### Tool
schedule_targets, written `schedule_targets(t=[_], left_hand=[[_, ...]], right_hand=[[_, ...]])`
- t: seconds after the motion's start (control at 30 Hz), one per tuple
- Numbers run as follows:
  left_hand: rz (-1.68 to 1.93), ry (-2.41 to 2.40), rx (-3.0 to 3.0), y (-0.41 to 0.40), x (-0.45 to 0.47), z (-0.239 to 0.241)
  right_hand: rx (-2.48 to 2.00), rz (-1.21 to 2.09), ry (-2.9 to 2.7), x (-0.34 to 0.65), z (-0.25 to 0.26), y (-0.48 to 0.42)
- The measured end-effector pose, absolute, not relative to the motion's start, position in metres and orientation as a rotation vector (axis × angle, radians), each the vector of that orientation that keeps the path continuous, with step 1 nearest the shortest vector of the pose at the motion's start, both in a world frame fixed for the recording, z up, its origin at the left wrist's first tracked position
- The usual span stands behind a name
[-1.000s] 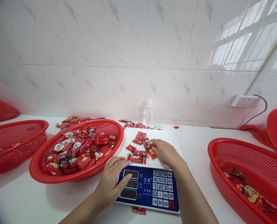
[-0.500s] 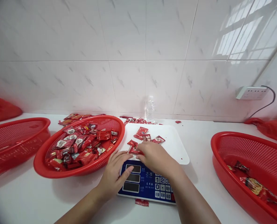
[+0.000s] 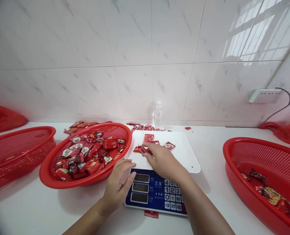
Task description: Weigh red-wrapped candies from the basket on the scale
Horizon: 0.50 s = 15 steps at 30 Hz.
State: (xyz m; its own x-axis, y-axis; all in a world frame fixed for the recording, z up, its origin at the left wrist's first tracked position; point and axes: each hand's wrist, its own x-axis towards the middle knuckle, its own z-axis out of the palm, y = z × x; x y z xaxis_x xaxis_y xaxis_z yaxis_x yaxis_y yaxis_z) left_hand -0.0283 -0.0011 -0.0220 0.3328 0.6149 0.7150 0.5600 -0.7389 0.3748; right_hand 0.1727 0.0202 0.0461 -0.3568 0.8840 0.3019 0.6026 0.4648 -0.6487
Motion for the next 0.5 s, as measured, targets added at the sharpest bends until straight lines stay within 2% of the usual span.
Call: schedule_targets(t=[0.1,0.2,0.5], left_hand=[[1.420,1.080,2.508,-0.003,-0.028,-0.021],[1.408,1.073,2.511,-0.004,-0.028,-0.021],[1.386,1.048,2.455,-0.003,-0.027,-0.021]], right_hand=[[-0.977,1.031,-1.798,0.180,0.057,0.011],[-0.786,1.290,-1.646,0.185,0.065,0.001],[-0.526,1.489,-1.486,0.188,0.075,-0.030]])
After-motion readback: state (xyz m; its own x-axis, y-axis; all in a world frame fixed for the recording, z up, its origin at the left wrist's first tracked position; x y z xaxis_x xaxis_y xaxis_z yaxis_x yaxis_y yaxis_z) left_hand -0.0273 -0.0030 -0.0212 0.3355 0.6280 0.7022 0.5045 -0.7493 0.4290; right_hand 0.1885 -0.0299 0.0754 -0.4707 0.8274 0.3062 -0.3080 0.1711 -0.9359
